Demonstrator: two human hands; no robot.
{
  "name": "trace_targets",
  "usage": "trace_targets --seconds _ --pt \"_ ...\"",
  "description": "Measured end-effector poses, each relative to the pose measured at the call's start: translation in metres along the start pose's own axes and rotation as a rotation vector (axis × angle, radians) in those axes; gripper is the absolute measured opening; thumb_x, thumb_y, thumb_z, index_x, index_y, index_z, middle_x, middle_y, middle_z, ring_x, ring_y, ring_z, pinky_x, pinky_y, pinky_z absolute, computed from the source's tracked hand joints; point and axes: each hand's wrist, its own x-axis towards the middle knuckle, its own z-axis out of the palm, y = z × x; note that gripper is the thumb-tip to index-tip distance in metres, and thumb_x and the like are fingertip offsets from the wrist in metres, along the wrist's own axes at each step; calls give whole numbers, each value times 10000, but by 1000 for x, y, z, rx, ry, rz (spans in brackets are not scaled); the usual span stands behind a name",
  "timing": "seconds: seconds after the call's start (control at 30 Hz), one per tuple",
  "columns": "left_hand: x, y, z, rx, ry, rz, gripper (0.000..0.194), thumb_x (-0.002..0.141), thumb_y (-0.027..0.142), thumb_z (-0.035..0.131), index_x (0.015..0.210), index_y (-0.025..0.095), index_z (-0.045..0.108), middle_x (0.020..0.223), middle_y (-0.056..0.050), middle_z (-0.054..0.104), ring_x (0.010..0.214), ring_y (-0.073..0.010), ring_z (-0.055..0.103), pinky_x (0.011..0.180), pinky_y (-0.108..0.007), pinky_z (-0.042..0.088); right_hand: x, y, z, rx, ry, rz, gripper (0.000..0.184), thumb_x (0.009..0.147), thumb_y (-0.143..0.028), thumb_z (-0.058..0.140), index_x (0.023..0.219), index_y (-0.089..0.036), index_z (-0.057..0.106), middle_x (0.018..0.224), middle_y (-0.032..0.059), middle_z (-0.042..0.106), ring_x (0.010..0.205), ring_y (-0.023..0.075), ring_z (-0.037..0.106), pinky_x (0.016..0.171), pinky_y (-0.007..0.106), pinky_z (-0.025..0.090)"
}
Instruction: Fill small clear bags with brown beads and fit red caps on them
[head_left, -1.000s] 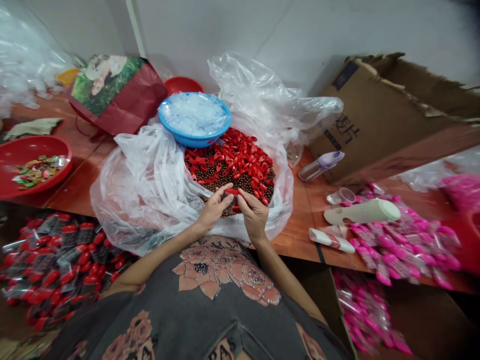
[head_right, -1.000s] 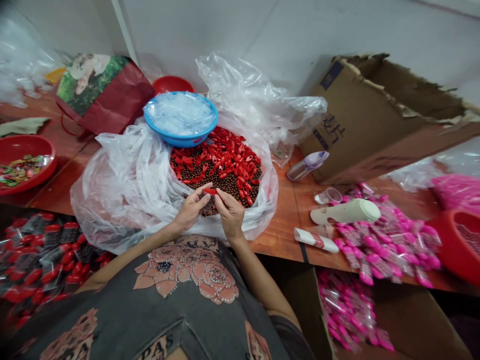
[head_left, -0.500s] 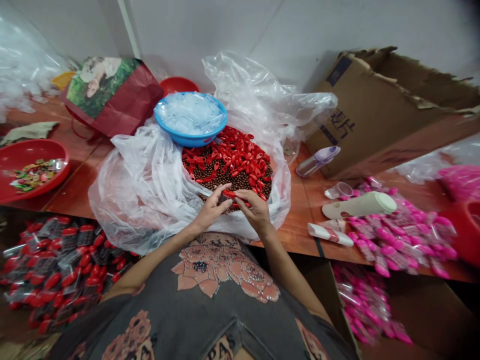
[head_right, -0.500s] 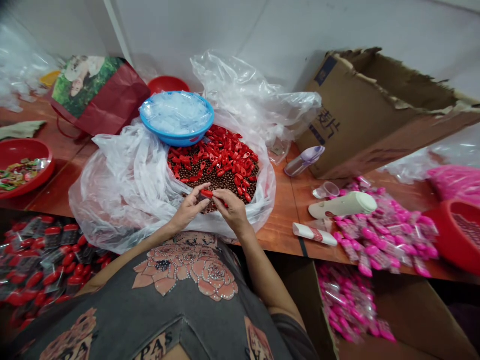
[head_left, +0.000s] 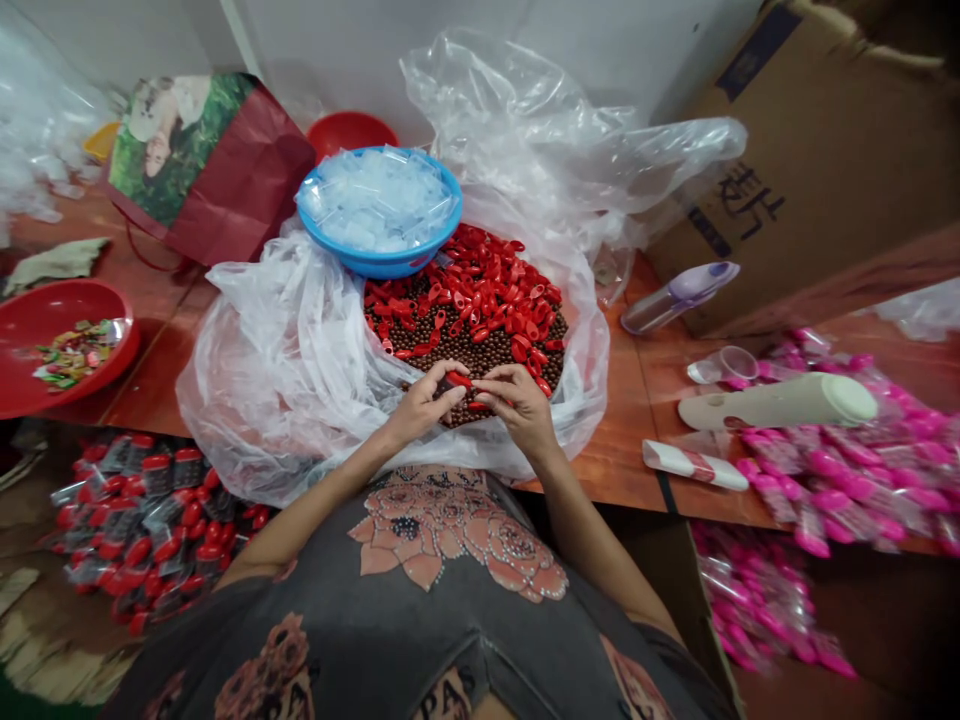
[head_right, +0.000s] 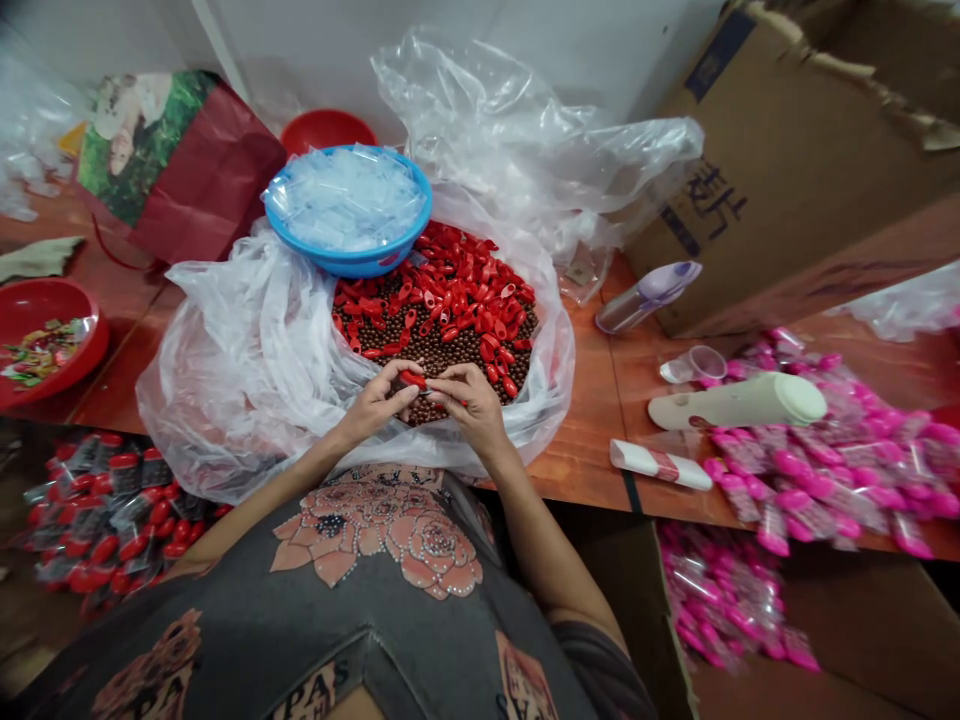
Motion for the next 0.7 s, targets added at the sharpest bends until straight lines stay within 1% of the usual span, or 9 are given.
trace_targets --seconds 0.13,0.23,0.3,0.33,0.43,0.5,0.57,0.63,0.7 --pt "4 -6 -2 52 -5 -12 322 919 404 544 1181 218 524 893 -4 573 604 -79 508 571 -216 461 2 7 14 340 166 280 286 717 -342 789 983 -274 710 910 -10 703 819 152 648 720 288 551" --pt "6 -12 -1 87 34 -6 398 926 394 533 1285 235 470 1021 -37 613 691 -104 562 658 -257 504 1 9 23 388 203 339 284 759 -342 749 1025 -256 706 974 7 742 836 161 663 748 304 553" --pt "7 -14 0 122 41 18 527 920 389 545 1402 249 385 1186 -78 610 921 -165 616 854 -335 517 0 11 25 282 164 275 316 814 -348 700 1121 -273 697 1044 13 746 914 176 663 848 347 537" --pt "8 -15 0 141 33 31 588 914 391 553 1446 251 348 1290 -97 578 1084 -204 594 976 -379 475 1 12 25 196 116 216 328 847 -356 667 1166 -285 685 1068 13 743 946 183 655 889 367 522" --pt "11 -18 1 134 17 15 640 928 429 503 1508 244 307 1548 -92 375 1427 -260 341 1194 -422 248 3 16 23 -119 -83 -20 413 920 -409 568 1312 -285 598 1154 46 714 1012 219 616 937 419 487" --pt "12 -19 2 77 36 -27 629 957 449 412 1534 240 274 1620 -60 247 1496 -250 204 1230 -413 159 5 21 23 -305 -178 -153 603 896 -473 591 1434 -231 466 1269 106 653 1094 265 580 963 457 468" --pt "12 -20 2 55 64 -45 631 977 455 346 1555 230 228 1645 -42 164 1516 -233 128 1243 -405 100 6 25 24 -444 -223 -230 805 842 -520 646 1500 -173 338 1363 165 573 1177 310 537 988 487 448" --pt "10 -17 3 78 89 -39 640 985 469 333 1563 224 208 1650 -38 137 1522 -223 88 1248 -399 61 7 27 24 -536 -241 -263 867 823 -522 666 1509 -151 288 1378 189 546 1195 329 523 986 495 442" --pt "10 -13 6 45 116 -49 648 985 494 339 1565 237 206 1627 -52 231 1510 -232 160 1243 -416 124 9 27 23 -573 -245 -287 833 831 -502 661 1493 -152 295 1342 187 566 1163 325 542 965 488 447"
